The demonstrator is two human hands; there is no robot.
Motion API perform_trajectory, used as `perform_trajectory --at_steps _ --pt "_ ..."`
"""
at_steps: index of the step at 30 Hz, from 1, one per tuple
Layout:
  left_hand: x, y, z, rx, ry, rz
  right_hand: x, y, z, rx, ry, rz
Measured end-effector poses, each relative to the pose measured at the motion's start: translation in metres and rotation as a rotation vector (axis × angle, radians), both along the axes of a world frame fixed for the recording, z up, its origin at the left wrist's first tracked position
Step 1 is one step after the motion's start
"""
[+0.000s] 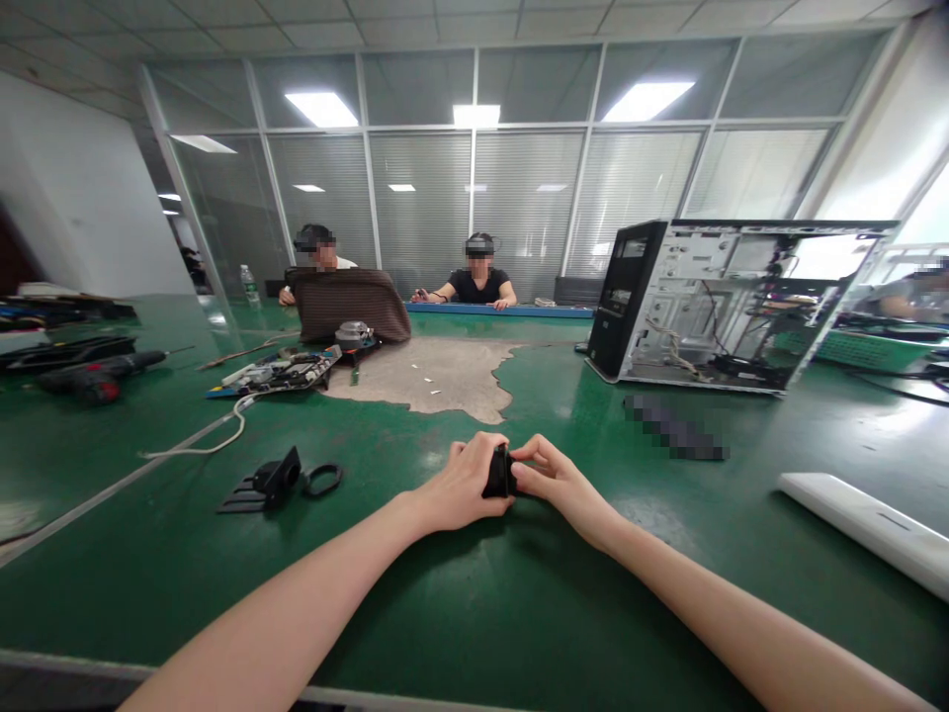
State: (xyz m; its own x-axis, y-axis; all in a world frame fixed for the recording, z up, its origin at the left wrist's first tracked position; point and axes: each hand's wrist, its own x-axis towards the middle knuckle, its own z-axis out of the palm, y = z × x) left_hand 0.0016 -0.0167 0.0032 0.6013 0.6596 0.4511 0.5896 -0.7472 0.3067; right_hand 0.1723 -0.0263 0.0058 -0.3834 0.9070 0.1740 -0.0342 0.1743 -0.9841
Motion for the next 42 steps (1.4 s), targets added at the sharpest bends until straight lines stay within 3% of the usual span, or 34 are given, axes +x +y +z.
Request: perform_trajectory --at_steps 5,11,20,26,36,42 --pt "-0.0001 0.0008 0.0001 -0.012 0.002 -0.005 -0.0014 0.0039 -0.0033 0.016 -0.051 -0.056" --pt "-0.0011 0.0011 -0.0006 -0.004 -0.002 -0.004 0.0005 0.0002 0.0004 0.028 -0.033 0.026" --pt "-0.0014 0.0022 -0.0027 0.005 0.02 0.003 -0.0001 0.0067 -0.005 0.054 -0.101 -0.071" --pt "-0.0007 0.0035 -0.0026 0.003 0.028 0.012 0.0013 0.0006 0.0028 0.058 -0.037 0.044" --pt "-0.001 0.0034 -0.0035 0.013 0.046 0.028 -0.0006 0.0054 -0.0016 0.024 -0.069 -0.042" --pt "-0.0005 0.0036 -0.0037 0.011 0.033 0.022 0.0025 0.0006 0.0011 0.091 -0.065 0.043"
